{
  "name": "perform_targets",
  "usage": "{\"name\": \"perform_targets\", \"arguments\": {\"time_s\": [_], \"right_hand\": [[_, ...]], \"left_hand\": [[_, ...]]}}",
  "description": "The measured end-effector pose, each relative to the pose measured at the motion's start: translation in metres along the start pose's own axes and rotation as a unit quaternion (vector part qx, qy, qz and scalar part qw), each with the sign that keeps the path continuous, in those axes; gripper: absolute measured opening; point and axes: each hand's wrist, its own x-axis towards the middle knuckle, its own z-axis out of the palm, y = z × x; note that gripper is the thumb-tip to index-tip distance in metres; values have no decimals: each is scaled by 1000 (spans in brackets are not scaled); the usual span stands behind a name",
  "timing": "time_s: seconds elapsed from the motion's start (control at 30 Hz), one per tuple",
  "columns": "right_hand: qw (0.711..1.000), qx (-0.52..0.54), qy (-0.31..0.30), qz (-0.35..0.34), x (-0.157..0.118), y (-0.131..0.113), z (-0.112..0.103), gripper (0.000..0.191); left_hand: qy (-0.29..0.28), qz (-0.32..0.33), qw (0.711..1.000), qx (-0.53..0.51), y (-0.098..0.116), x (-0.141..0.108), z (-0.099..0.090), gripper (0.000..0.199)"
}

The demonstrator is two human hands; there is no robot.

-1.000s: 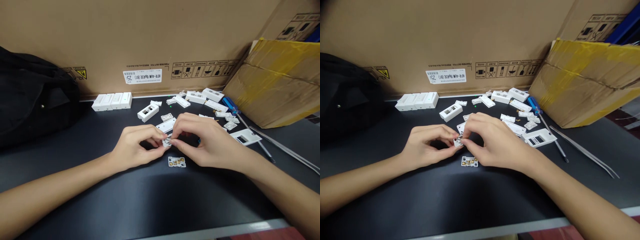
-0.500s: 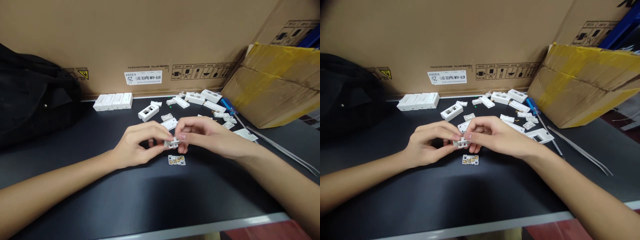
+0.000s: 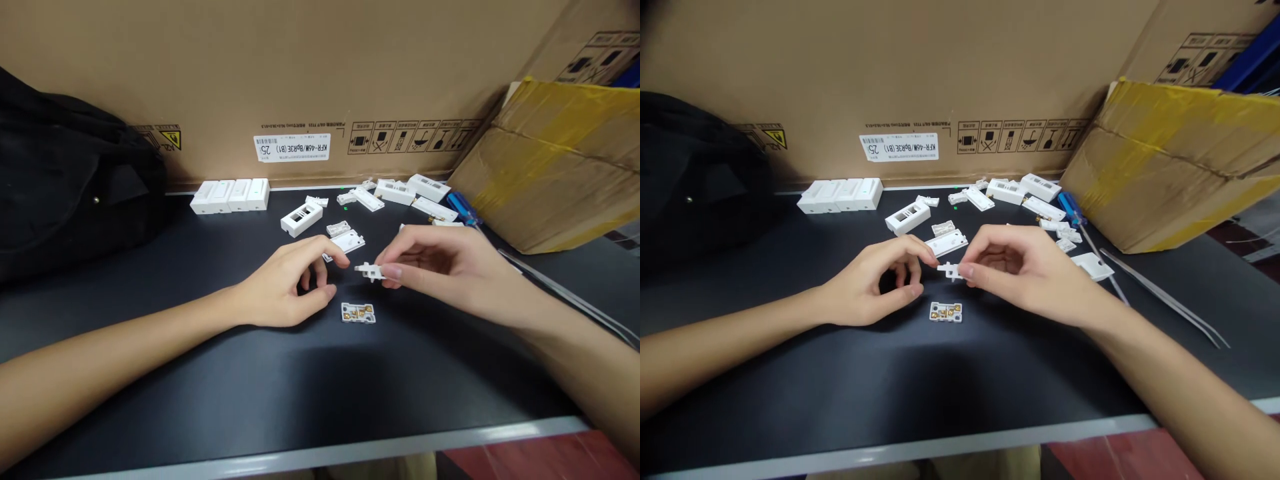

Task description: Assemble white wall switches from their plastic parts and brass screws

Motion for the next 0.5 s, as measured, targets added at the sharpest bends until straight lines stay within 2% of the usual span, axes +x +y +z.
{"name": "perform_targets", "arguments": {"time_s": [0.27,0.5], "right_hand": [[983,-157,35,-82,-23,7,14,10],[971,-191,40,-137,-26,10,25,6]], "left_hand": [[-114,-27,990,81,12,-1,-4,45],[-114,-24,989,86,7,-2,1,47]]}}
